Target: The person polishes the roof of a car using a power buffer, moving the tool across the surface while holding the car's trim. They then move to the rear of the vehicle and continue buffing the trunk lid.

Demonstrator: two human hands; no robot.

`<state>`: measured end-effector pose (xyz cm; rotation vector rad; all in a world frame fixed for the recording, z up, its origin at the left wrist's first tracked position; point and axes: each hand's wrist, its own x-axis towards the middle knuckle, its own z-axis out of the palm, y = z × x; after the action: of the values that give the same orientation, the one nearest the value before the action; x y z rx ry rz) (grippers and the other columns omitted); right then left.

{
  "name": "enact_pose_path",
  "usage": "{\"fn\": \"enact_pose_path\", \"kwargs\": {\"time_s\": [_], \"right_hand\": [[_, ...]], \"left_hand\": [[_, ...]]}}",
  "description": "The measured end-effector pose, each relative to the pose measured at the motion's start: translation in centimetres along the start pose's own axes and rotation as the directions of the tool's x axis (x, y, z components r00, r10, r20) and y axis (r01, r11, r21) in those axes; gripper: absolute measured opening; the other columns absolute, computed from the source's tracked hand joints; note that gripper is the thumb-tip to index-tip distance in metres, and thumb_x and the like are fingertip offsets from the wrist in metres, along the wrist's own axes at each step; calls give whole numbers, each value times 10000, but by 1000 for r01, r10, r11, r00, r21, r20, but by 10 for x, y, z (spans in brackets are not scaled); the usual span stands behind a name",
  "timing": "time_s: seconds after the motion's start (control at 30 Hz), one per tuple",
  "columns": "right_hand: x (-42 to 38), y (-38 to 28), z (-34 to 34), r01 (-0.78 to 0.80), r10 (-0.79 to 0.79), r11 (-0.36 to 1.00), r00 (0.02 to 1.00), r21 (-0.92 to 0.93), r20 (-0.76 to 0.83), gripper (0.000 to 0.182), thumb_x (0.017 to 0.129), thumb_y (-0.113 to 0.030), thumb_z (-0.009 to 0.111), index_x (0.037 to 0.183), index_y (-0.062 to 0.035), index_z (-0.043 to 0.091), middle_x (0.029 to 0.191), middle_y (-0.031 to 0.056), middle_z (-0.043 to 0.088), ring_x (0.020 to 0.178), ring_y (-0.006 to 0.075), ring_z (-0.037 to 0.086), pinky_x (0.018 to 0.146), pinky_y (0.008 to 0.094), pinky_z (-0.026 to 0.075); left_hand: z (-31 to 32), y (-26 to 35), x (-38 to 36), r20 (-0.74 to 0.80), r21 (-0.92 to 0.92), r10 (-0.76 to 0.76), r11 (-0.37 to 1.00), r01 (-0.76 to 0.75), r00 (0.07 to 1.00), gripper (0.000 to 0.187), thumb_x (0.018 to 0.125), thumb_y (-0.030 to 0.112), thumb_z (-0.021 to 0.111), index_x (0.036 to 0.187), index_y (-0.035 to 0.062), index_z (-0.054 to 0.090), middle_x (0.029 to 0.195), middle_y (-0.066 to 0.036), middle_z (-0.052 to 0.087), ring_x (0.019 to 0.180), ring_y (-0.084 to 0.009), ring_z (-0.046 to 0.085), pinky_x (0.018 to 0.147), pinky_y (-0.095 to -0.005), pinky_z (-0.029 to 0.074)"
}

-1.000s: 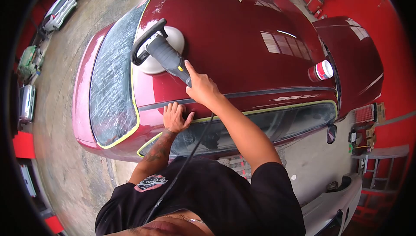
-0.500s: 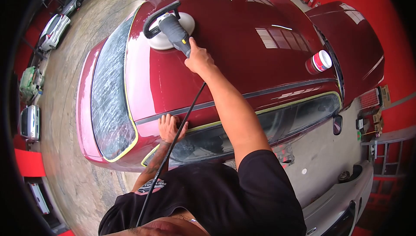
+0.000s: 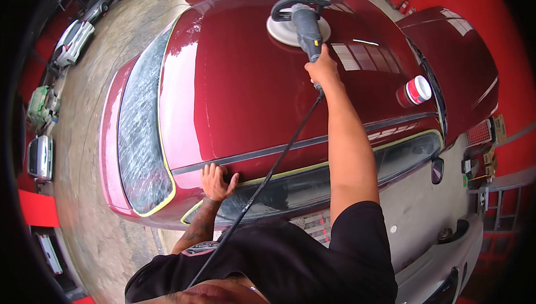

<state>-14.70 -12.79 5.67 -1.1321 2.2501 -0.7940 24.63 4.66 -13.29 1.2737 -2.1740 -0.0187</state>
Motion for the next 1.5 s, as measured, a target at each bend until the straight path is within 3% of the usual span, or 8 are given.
{"fn": "enact_pose_path", "kwargs": {"time_s": [0.17,0.3,0.57,0.83,1.0,1.03,1.2,1.5], "right_hand": [[31,-35,13,-58,60,996,998,60,-35,941,836,-82,702,1648,-156,232,1232,233,684,791,301,760,659,376,643],[66,-78,58,35,-35,999,999,14,33,917,836,-83,690,1639,-162,254,1249,244,690,874,330,774,680,403,643],[79,-183,171,191,-156,975,951,-113,265,888,880,-87,615,1660,-255,225,1404,222,633,1200,386,698,978,478,592],[52,-211,205,352,-276,927,872,-127,406,880,863,-69,601,1660,-237,267,1347,202,674,1171,356,717,960,459,599],[23,-196,218,480,-389,869,810,-116,438,871,876,-101,607,1661,-209,245,1437,264,599,1326,452,594,1114,526,506],[25,-186,227,566,-471,802,796,-192,381,962,804,-100,646,1667,-172,227,1280,280,680,1058,424,735,898,495,611],[-7,-165,186,467,-350,864,826,-188,442,927,864,-120,645,1671,-257,210,1443,240,603,1320,446,600,1108,527,507],[23,-98,116,210,-182,973,952,-93,247,941,857,-172,668,1670,-217,197,1434,273,597,1321,450,595,1114,495,507]], "left_hand": [[0,1,1,-33,-23,3,1000,-4,999,384,789,407,846,846,135,582,826,-50,523,796,-281,519,726,-432,386],[-2,-1,0,1,-6,9,1000,-9,1000,392,795,429,853,839,136,597,821,-47,509,782,-272,518,706,-431,376],[7,-5,-10,21,-29,-26,999,26,999,387,812,448,838,802,134,612,781,-49,475,726,-258,500,667,-403,365],[-9,4,6,15,-28,-21,999,22,1000,367,792,402,868,809,139,612,785,-39,552,723,-253,512,675,-402,376],[-8,4,7,-9,-39,-15,999,15,1000,379,790,406,865,807,145,591,771,-38,507,730,-261,509,681,-410,376],[-8,5,7,-6,-39,-24,999,24,1000,371,800,412,860,801,143,604,761,-36,520,737,-262,520,681,-412,383],[-3,0,2,5,23,13,1000,-13,1000,422,810,456,836,774,122,581,793,-72,492,745,-273,512,676,-410,380],[-3,3,3,-14,3,-1,1000,1,1000,408,792,432,839,807,129,568,804,-68,488,757,-286,502,692,-429,366]]}}
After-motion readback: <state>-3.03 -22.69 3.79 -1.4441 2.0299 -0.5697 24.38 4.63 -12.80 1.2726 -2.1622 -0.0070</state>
